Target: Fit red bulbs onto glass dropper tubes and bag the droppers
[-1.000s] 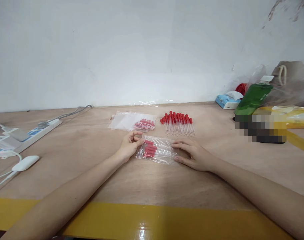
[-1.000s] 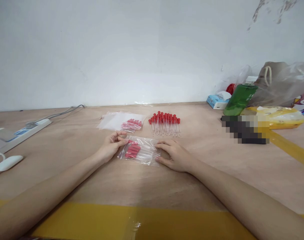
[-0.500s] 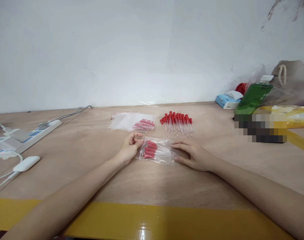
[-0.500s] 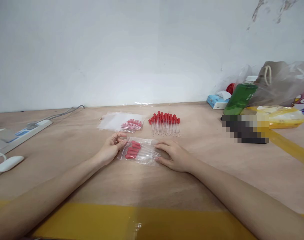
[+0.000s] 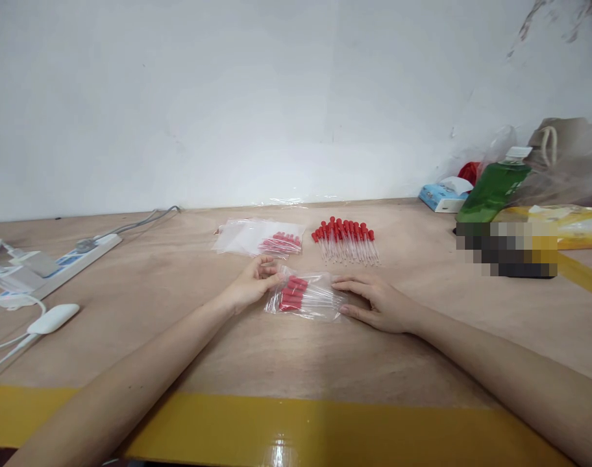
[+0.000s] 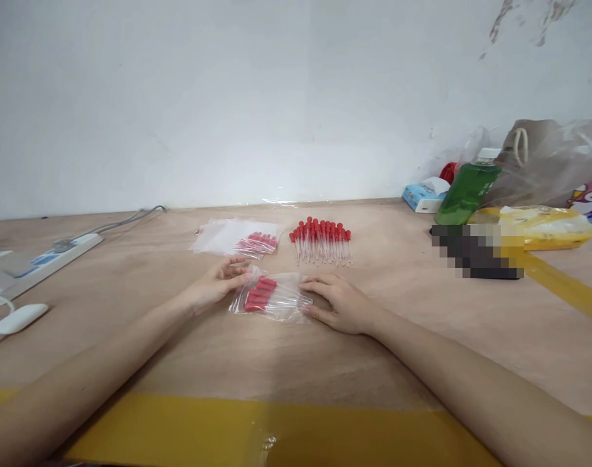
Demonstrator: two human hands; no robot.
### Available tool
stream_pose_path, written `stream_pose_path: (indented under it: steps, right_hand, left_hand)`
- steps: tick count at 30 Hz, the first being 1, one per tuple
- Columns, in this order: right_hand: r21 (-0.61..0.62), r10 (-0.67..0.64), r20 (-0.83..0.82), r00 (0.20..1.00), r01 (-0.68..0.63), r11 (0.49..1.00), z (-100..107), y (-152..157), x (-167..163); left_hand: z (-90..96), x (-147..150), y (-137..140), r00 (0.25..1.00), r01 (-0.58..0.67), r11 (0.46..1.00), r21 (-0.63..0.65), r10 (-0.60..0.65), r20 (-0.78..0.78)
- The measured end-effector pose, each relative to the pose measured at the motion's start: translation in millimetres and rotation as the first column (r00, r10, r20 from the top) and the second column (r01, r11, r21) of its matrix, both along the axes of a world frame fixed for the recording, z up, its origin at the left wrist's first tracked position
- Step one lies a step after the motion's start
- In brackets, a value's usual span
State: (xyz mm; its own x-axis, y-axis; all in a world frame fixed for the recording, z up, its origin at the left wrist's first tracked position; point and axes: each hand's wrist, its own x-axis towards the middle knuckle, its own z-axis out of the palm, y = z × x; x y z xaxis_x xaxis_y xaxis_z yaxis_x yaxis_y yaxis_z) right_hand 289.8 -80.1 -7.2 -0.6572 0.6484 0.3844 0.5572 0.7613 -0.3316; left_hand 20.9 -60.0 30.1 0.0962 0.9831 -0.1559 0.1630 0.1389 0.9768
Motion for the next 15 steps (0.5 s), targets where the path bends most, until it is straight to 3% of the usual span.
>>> stream_pose_path:
  steps: [3,6,11,15]
  right_hand:
    - [-0.025,0.005,0.009,1.0,-0.004,1.0,1,0,0]
    - [-0.03,0.009,0.004,1.0,-0.009,0.999,2,-1,0]
    - [-0.027,-0.007,-0.001,1.0,0.007,1.0,1,-2,0]
    - [-0.029,-0.008,-0.015,1.0,0.007,1.0,0,-2,1]
  left_hand:
    - [5.0,0,-5,0.99,0.117,0.992,-0.051,-0.12,-0.068]
    - [5.7,0,-6,0.984,0.174,0.982,-0.069,-0.176,-0.033]
    - [15.3,-18,-2,0.955,0.292,0.921,-0.257,-0.294,0.031]
    - [39.6,-53,-1,0.961,0.276,0.953,-0.129,-0.268,0.073]
